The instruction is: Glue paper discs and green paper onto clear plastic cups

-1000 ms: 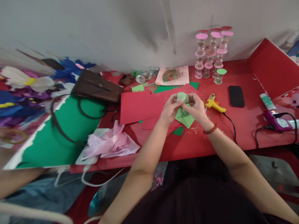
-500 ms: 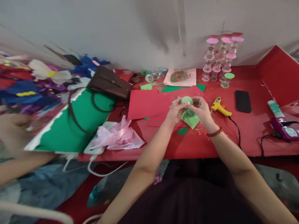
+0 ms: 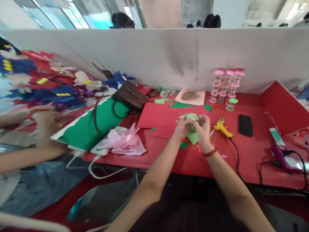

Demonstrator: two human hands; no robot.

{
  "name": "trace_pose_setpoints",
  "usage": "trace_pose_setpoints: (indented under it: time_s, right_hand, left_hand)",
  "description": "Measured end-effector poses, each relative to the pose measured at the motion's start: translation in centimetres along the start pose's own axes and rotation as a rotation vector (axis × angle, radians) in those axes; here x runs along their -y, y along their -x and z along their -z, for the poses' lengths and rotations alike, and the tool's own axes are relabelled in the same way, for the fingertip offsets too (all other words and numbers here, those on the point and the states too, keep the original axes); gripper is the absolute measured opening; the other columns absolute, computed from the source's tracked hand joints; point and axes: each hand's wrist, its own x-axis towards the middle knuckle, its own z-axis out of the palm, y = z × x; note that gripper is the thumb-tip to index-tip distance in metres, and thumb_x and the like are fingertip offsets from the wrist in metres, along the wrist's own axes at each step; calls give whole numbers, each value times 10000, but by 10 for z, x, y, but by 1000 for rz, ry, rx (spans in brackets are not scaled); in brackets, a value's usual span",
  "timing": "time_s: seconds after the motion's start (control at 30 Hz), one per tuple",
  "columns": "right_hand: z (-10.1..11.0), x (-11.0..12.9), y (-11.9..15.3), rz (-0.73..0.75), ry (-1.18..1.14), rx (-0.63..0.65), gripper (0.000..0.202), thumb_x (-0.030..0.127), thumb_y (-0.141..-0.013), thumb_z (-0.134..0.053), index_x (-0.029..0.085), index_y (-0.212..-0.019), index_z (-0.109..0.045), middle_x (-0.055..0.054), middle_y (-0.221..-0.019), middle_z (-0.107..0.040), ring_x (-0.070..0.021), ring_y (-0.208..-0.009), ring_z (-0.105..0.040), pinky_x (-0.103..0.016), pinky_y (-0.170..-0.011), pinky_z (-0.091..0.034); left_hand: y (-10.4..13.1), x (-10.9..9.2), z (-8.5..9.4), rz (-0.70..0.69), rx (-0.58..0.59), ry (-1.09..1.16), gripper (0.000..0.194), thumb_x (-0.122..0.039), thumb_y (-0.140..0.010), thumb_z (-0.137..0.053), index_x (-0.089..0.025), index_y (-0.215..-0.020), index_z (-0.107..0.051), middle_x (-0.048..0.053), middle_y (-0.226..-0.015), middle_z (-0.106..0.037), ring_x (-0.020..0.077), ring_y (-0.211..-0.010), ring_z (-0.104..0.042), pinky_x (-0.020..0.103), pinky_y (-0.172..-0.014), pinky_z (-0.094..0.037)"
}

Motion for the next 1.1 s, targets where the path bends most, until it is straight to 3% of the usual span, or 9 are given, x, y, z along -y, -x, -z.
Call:
trace_pose_setpoints:
  time_s: [0.1,0.23,0.53,0.77,0.93,1.1]
  right_hand:
    - [-4,1,2,-159,-117,-39,617,518,-715,-801,225,-1196,-546,-124,-1245,-661,-246,-1115,-678,-439,-998,-580]
    - [-7,3,3,-238,-192,77,614,539,-702,-814,218,-1179,-598,-113,-1195,-732,-239,-1026,-729,-438,-971,-601]
    - [-5,-3,-4,-140,-122,98,537,504,-676,-842,218,-1087,-647,-84,-1102,-749,-222,-977,-711,-412,-924,-602]
    - [7,4,-9,-68,-95,180,483,525,-693,-861,236,-1012,-641,-46,-1018,-735,-207,-950,-686,-396,-924,-573]
    - [12,8,-10,-109,-143,274,442,472,-677,-870,238,-976,-644,-5,-948,-717,-186,-877,-673,-362,-859,-554]
    - [10,7,-11,-133,-169,277,498,496,-637,-902,240,-986,-654,0,-951,-727,-184,-875,-674,-353,-845,-551]
  left_hand:
    - [-7,0,5,-37,-12,35,325,-199,-631,-921,-185,-864,-694,-23,-789,-772,110,-653,-694,238,-672,-529]
    - [-12,2,7,-53,27,19,328,-220,-620,-920,-174,-889,-737,-1,-800,-778,118,-666,-688,244,-677,-523]
    - [-8,5,11,-38,115,-35,328,-176,-683,-885,-220,-950,-701,-32,-871,-762,112,-796,-705,261,-884,-531]
    - [-1,-1,12,-44,195,-62,391,-166,-623,-923,-215,-956,-725,-16,-928,-775,115,-833,-702,246,-846,-536]
    - [3,-4,12,-70,170,-112,360,-140,-624,-908,-209,-938,-746,-7,-907,-776,124,-818,-696,256,-830,-537]
    - [3,-3,15,-74,153,-104,369,-165,-640,-899,-197,-973,-742,3,-946,-773,123,-842,-697,263,-856,-532]
